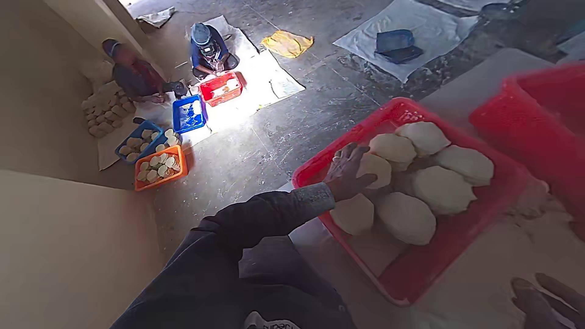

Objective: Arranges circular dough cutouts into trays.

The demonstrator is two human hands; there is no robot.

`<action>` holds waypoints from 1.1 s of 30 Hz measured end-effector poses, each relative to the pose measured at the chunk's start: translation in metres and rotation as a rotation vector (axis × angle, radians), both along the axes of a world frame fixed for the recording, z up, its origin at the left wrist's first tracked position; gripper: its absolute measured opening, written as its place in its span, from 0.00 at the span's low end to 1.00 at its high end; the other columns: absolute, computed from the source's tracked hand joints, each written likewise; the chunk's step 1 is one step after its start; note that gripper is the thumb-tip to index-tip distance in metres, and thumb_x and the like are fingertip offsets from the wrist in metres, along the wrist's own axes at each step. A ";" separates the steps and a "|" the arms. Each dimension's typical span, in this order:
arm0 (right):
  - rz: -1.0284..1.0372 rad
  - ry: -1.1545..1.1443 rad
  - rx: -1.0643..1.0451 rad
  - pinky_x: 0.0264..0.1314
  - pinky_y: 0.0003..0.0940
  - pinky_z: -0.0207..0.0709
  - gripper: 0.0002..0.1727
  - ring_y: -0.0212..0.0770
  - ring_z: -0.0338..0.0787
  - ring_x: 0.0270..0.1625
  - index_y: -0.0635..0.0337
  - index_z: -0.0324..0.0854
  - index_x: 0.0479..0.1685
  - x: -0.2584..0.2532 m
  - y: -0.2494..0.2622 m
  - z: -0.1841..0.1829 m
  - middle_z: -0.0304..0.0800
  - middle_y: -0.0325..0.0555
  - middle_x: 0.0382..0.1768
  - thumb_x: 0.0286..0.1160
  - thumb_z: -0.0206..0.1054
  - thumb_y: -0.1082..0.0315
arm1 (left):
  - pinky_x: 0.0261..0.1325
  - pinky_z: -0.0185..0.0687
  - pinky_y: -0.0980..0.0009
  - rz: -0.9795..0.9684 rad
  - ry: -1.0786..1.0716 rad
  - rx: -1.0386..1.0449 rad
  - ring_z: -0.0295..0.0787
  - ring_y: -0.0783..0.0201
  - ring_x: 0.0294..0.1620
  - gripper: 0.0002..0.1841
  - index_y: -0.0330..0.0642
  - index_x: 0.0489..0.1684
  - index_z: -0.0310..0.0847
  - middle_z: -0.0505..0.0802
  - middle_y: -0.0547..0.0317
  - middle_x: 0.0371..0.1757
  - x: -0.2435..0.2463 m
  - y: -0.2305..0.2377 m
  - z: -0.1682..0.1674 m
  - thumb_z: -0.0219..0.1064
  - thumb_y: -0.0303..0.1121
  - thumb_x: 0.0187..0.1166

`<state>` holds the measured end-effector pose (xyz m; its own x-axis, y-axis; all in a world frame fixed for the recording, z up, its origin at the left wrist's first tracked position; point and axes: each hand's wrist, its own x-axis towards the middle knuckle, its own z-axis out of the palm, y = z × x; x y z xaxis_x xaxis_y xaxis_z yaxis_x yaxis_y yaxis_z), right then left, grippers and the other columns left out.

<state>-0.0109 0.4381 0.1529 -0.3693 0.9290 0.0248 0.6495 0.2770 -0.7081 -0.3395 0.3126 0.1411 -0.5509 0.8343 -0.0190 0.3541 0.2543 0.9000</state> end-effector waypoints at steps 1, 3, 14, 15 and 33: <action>-0.070 -0.019 0.000 0.54 0.45 0.85 0.28 0.53 0.87 0.60 0.74 0.76 0.71 0.027 0.003 0.002 0.77 0.72 0.70 0.82 0.62 0.58 | 0.80 0.68 0.42 0.005 0.036 0.019 0.64 0.40 0.85 0.33 0.40 0.82 0.68 0.67 0.39 0.86 0.008 -0.004 0.003 0.74 0.36 0.76; -0.232 -0.063 0.023 0.53 0.55 0.84 0.26 0.58 0.89 0.57 0.71 0.79 0.67 0.076 0.008 0.008 0.82 0.70 0.65 0.81 0.65 0.58 | 0.74 0.74 0.44 0.000 0.097 0.092 0.67 0.43 0.84 0.33 0.40 0.82 0.68 0.67 0.41 0.87 0.025 -0.009 0.003 0.73 0.36 0.76; -0.201 -0.609 -0.509 0.78 0.64 0.67 0.27 0.66 0.79 0.75 0.71 0.79 0.69 0.160 0.039 -0.014 0.82 0.69 0.68 0.82 0.69 0.56 | 0.70 0.82 0.62 -0.275 -0.153 0.439 0.84 0.62 0.70 0.22 0.38 0.68 0.78 0.85 0.55 0.72 0.175 -0.024 0.018 0.64 0.41 0.81; -0.154 -0.705 -0.571 0.79 0.62 0.65 0.31 0.64 0.77 0.77 0.70 0.77 0.72 0.153 0.039 -0.023 0.80 0.68 0.71 0.81 0.69 0.53 | 0.69 0.83 0.62 -0.324 -0.173 0.422 0.85 0.62 0.68 0.21 0.36 0.65 0.80 0.87 0.54 0.70 0.192 -0.026 0.015 0.63 0.41 0.81; -0.160 0.384 -0.498 0.47 0.31 0.89 0.28 0.34 0.92 0.42 0.62 0.80 0.54 0.130 -0.052 -0.015 0.91 0.42 0.41 0.49 0.80 0.62 | 0.82 0.66 0.58 -0.211 -0.944 -0.138 0.68 0.56 0.83 0.32 0.33 0.86 0.60 0.71 0.39 0.84 0.299 -0.003 -0.080 0.36 0.50 0.95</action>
